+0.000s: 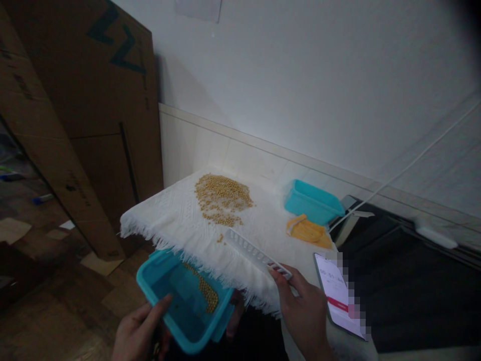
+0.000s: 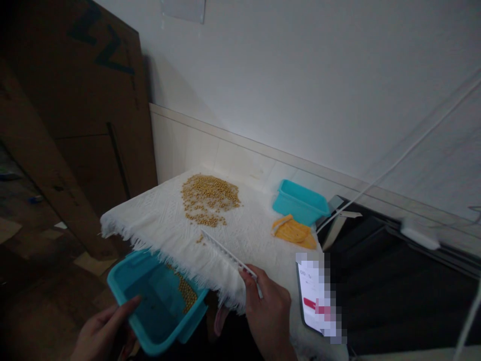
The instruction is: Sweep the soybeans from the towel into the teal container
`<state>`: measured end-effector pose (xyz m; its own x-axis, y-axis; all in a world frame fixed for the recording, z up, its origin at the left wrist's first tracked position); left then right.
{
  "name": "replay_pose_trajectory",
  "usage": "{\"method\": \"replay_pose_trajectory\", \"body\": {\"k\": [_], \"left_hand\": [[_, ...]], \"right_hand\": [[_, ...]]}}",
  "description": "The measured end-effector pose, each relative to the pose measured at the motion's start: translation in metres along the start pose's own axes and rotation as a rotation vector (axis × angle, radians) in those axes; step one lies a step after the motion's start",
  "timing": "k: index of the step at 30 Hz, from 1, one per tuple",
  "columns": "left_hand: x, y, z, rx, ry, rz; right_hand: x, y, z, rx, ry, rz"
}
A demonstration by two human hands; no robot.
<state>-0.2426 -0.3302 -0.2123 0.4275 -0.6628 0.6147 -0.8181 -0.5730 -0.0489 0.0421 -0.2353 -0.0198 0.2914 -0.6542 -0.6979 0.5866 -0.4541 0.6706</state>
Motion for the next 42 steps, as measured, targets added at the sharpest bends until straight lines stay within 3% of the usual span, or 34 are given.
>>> {"method": "replay_pose_trajectory", "body": {"k": [11, 15, 27, 36, 39, 42], "left_hand": [[0.009, 0.001, -0.014, -0.026, -0.046, -0.057], [0.006, 0.001, -0.009, -0.010, -0.019, -0.046], [0.002, 0.005, -0.007, -0.015, -0.020, -0.029], [0.006, 0.003, -0.010, 0.004, -0.024, -0.038], [0.010, 0.005, -0.015, -0.011, -0.033, -0.071], [0.012, 0.005, -0.017, -0.013, -0.030, -0.083]], "right_hand": [[-0.009, -0.014, 0.007, -0.111, -0.024, 0.022], [-0.009, -0.018, 0.010, -0.121, -0.032, 0.064], [-0.010, -0.021, 0.029, -0.075, 0.108, 0.074], [-0.008, -0.018, 0.056, -0.204, 0.155, 0.098], [-0.010, -0.011, 0.047, -0.115, 0.155, 0.045], [-0.016, -0.010, 0.021, -0.004, 0.062, -0.028]]}}
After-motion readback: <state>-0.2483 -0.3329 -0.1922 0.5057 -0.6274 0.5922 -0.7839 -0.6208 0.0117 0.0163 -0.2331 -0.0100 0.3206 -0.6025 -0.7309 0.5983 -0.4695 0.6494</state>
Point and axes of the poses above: each hand's wrist, its own x-axis away from the middle knuckle, its own y-axis out of the back of the hand, z = x × y, the point moved 10 cm from there along -x, towards the middle knuckle, and after that the axes turned 11 degrees about y, right-handed, at the moved point
